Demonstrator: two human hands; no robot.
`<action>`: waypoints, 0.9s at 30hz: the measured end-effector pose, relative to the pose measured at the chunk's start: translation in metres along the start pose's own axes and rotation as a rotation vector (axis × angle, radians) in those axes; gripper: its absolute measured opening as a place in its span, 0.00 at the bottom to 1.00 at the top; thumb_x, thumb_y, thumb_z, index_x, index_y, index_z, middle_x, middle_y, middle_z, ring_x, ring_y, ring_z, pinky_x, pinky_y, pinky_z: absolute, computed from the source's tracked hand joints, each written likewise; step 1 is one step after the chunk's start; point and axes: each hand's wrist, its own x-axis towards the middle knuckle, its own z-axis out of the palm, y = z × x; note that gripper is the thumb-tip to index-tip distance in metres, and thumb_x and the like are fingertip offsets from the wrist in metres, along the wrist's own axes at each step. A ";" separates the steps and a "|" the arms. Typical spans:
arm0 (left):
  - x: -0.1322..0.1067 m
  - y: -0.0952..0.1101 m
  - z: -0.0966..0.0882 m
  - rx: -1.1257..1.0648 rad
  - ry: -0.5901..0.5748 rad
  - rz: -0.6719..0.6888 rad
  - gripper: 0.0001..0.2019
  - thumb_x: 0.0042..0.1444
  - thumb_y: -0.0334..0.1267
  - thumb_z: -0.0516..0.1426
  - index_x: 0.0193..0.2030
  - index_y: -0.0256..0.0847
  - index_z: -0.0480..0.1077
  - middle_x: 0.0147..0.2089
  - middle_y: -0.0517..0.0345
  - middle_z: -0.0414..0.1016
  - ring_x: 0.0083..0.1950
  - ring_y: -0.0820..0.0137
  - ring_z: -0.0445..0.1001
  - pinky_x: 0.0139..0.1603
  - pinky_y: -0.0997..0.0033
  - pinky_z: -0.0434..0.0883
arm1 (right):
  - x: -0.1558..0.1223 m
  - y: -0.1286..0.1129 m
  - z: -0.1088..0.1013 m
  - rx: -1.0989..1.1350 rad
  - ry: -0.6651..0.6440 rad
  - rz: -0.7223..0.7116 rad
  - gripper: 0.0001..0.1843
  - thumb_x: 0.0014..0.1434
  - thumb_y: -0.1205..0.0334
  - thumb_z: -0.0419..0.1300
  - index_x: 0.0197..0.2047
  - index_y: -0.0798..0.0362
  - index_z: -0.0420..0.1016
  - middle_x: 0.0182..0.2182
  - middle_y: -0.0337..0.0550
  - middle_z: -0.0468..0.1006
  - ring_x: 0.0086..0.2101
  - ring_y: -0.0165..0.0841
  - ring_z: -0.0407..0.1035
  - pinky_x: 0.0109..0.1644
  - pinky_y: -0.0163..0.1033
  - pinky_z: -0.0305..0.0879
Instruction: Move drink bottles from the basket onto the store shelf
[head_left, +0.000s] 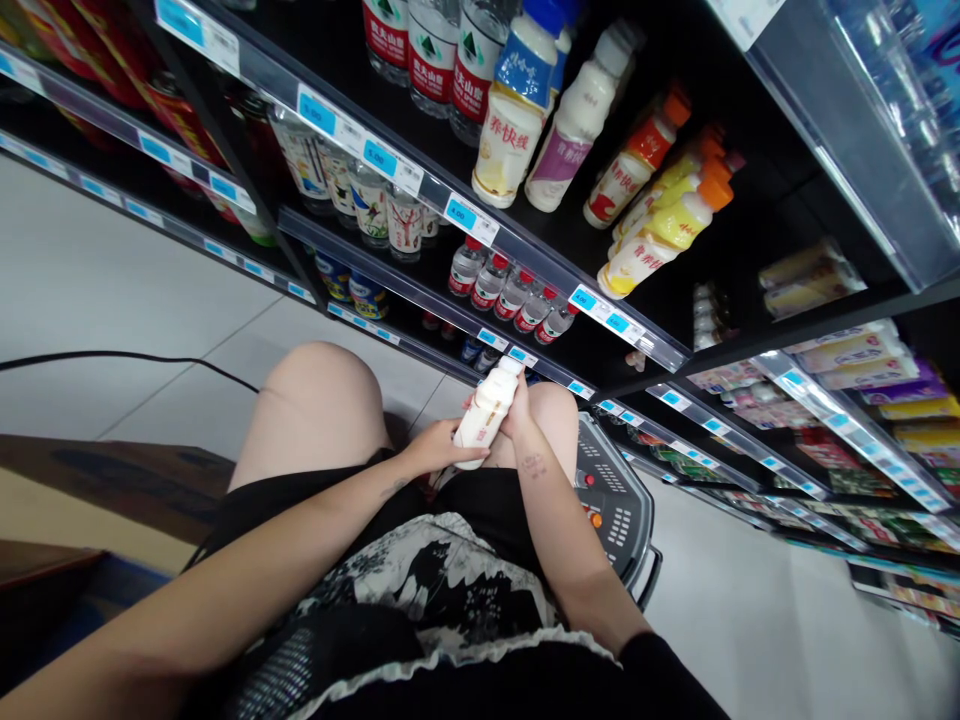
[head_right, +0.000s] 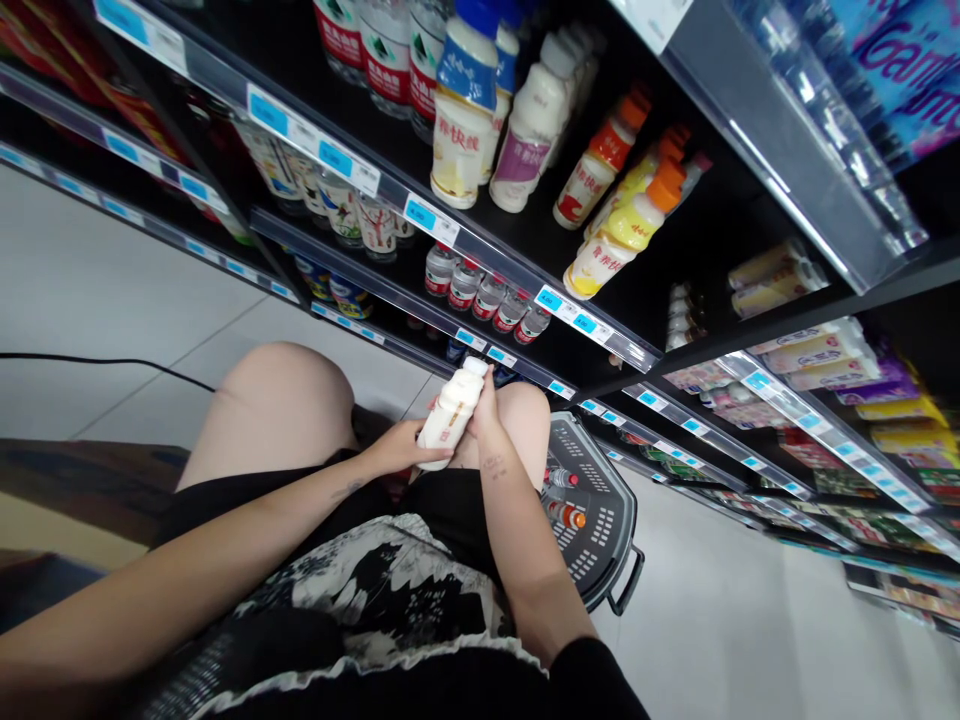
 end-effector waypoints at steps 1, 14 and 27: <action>0.000 0.000 0.000 -0.002 -0.001 -0.001 0.33 0.41 0.62 0.69 0.47 0.37 0.82 0.42 0.50 0.86 0.44 0.52 0.82 0.47 0.60 0.76 | 0.000 0.000 0.000 -0.002 -0.001 0.001 0.42 0.55 0.17 0.42 0.26 0.48 0.69 0.17 0.46 0.73 0.28 0.46 0.77 0.34 0.52 0.79; 0.003 -0.005 0.000 -0.033 0.008 -0.010 0.32 0.39 0.62 0.70 0.45 0.38 0.82 0.42 0.50 0.86 0.45 0.51 0.82 0.47 0.60 0.76 | 0.001 0.000 0.001 -0.006 -0.009 0.002 0.42 0.54 0.16 0.42 0.27 0.48 0.70 0.17 0.46 0.73 0.27 0.46 0.76 0.34 0.53 0.79; 0.004 0.001 -0.007 -0.757 -0.331 -0.186 0.34 0.42 0.66 0.56 0.42 0.34 0.77 0.35 0.44 0.80 0.22 0.74 0.57 0.23 0.69 0.53 | 0.001 0.004 0.003 -0.051 0.096 -0.176 0.33 0.67 0.31 0.50 0.44 0.54 0.78 0.32 0.45 0.83 0.36 0.39 0.79 0.42 0.42 0.78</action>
